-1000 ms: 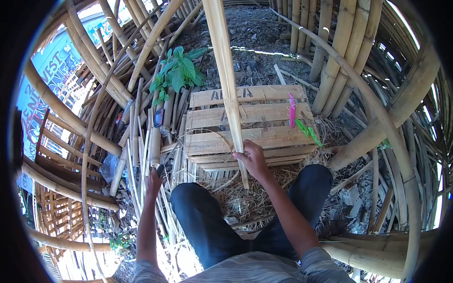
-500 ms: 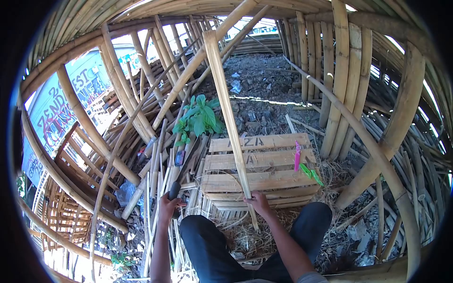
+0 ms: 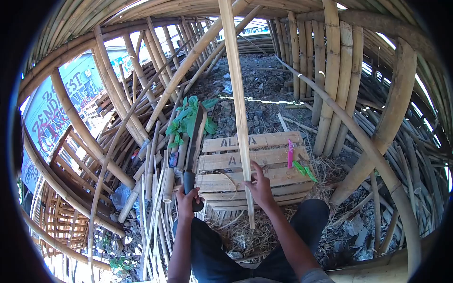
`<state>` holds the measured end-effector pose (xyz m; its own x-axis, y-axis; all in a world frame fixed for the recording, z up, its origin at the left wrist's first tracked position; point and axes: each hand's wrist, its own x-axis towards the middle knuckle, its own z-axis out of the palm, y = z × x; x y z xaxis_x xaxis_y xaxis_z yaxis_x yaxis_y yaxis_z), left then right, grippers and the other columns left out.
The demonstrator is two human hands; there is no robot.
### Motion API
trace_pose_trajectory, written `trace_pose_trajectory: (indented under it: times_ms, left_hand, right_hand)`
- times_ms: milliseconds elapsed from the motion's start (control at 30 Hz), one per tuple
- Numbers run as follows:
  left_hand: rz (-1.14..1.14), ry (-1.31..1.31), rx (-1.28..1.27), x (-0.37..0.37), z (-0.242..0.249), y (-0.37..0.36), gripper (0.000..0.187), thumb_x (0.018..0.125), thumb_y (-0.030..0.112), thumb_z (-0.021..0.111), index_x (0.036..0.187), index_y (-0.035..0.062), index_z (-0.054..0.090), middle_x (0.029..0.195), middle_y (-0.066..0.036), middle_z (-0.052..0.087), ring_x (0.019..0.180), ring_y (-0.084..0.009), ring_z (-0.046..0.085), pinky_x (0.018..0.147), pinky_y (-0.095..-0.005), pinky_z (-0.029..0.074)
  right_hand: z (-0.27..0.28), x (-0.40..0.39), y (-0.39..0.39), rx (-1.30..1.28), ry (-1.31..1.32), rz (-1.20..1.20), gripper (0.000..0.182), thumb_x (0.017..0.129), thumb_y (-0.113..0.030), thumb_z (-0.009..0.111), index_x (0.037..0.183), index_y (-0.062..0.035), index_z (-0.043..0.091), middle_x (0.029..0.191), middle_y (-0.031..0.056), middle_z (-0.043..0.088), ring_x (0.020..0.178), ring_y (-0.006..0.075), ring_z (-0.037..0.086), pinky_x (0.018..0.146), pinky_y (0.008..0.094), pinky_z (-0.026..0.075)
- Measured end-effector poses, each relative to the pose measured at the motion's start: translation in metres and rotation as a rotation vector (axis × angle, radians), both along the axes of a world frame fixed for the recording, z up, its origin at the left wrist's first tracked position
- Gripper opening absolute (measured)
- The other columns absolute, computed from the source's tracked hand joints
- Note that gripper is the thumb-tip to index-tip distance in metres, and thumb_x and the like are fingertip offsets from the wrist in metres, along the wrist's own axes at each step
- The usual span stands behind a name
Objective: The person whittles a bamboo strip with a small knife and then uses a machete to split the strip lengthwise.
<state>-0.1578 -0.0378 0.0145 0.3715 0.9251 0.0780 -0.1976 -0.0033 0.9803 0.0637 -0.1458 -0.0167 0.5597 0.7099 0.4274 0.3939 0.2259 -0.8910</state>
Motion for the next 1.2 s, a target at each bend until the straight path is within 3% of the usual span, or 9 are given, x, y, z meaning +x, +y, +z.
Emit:
trace_pose_trajectory:
  times_ms: [133, 200, 233, 400, 467, 600, 900, 1067, 1200]
  left_hand:
    - [-0.024, -0.037, -0.057, 0.000, -0.009, -0.002, 0.028, 0.079, 0.002, 0.059, 0.105, -0.0045, 0.052, 0.058, -0.001, 0.044, 0.043, -0.0098, 0.044, 0.048, -0.0277, 0.047]
    - [-0.020, -0.040, -0.070, -0.001, -0.009, -0.003, 0.029, 0.078, 0.001, 0.059, 0.106, -0.0043, 0.052, 0.058, -0.001, 0.043, 0.043, -0.0096, 0.044, 0.048, -0.0279, 0.048]
    - [-0.017, -0.031, -0.069, -0.002, -0.008, -0.004, 0.028, 0.078, 0.002, 0.058, 0.105, -0.0037, 0.052, 0.058, -0.001, 0.043, 0.043, -0.0095, 0.043, 0.048, -0.0278, 0.047]
    - [-0.006, -0.045, -0.066, -0.016, -0.004, -0.005, 0.026, 0.079, 0.002, 0.061, 0.104, -0.0038, 0.054, 0.059, -0.001, 0.045, 0.044, -0.0100, 0.044, 0.047, -0.0275, 0.047]
    - [0.018, -0.058, -0.049, -0.026, -0.008, -0.002, 0.027, 0.079, 0.002, 0.061, 0.104, -0.0035, 0.053, 0.059, -0.001, 0.045, 0.044, -0.0101, 0.045, 0.047, -0.0275, 0.047]
    - [0.055, -0.152, -0.034, -0.056, -0.006, 0.000, 0.029, 0.079, 0.001, 0.059, 0.106, -0.0026, 0.051, 0.058, 0.000, 0.042, 0.043, -0.0103, 0.043, 0.048, -0.0297, 0.047]
    - [0.069, -0.392, 0.057, -0.087, 0.007, -0.016, 0.026, 0.086, 0.010, 0.056, 0.110, 0.0039, 0.046, 0.058, 0.003, 0.036, 0.043, -0.0058, 0.035, 0.050, -0.0283, 0.045]
    - [0.113, -0.494, 0.056, -0.084, 0.007, -0.014, 0.026, 0.088, 0.009, 0.052, 0.112, 0.0047, 0.043, 0.059, 0.003, 0.035, 0.044, -0.0050, 0.034, 0.051, -0.0272, 0.044]
    - [0.130, -0.636, 0.031, -0.075, 0.003, -0.015, 0.025, 0.087, 0.007, 0.056, 0.109, 0.0045, 0.044, 0.058, 0.002, 0.037, 0.046, -0.0076, 0.038, 0.054, -0.0307, 0.047]
  right_hand:
    - [0.036, 0.032, 0.010, 0.033, 0.003, -0.018, 0.058, 0.078, 0.002, 0.068, 0.129, -0.0021, 0.041, 0.077, 0.0117, 0.066, 0.071, 0.0144, 0.063, 0.065, 0.0269, 0.049]
    - [0.041, 0.054, 0.021, 0.017, 0.092, 0.141, 0.054, 0.077, 0.004, 0.068, 0.126, -0.0001, 0.044, 0.081, 0.0102, 0.067, 0.071, 0.0130, 0.063, 0.066, 0.0253, 0.049]
    - [0.045, 0.058, 0.022, 0.030, 0.227, 0.169, 0.042, 0.077, 0.004, 0.067, 0.115, 0.0010, 0.049, 0.084, 0.0089, 0.066, 0.071, 0.0130, 0.064, 0.064, 0.0250, 0.050]
    - [0.041, 0.051, 0.053, 0.155, 0.317, 0.157, 0.039, 0.078, 0.005, 0.065, 0.110, -0.0032, 0.044, 0.082, 0.0092, 0.064, 0.073, 0.0170, 0.067, 0.054, 0.0260, 0.055]
    - [0.041, 0.030, 0.067, 0.203, 0.410, 0.119, 0.042, 0.077, 0.005, 0.066, 0.110, -0.0039, 0.042, 0.085, 0.0105, 0.062, 0.075, 0.0212, 0.068, 0.060, 0.0319, 0.061]
    - [0.032, -0.016, 0.108, 0.293, 0.541, 0.090, 0.042, 0.078, 0.004, 0.066, 0.108, -0.0051, 0.039, 0.087, 0.0094, 0.063, 0.082, 0.0224, 0.068, 0.063, 0.0319, 0.060]
    - [0.090, -0.115, 0.165, 0.657, 1.077, 0.188, 0.035, 0.077, 0.006, 0.067, 0.100, -0.0028, 0.043, 0.091, 0.0146, 0.062, 0.087, 0.0281, 0.067, 0.075, 0.0447, 0.060]
    - [0.115, -0.130, 0.170, 0.751, 1.116, 0.202, 0.035, 0.079, 0.008, 0.065, 0.105, -0.0033, 0.044, 0.092, 0.0142, 0.063, 0.086, 0.0266, 0.066, 0.075, 0.0466, 0.060]
    - [0.126, -0.139, 0.175, 0.774, 1.190, 0.176, 0.028, 0.078, 0.008, 0.066, 0.099, -0.0025, 0.048, 0.095, 0.0146, 0.062, 0.088, 0.0273, 0.066, 0.077, 0.0469, 0.060]
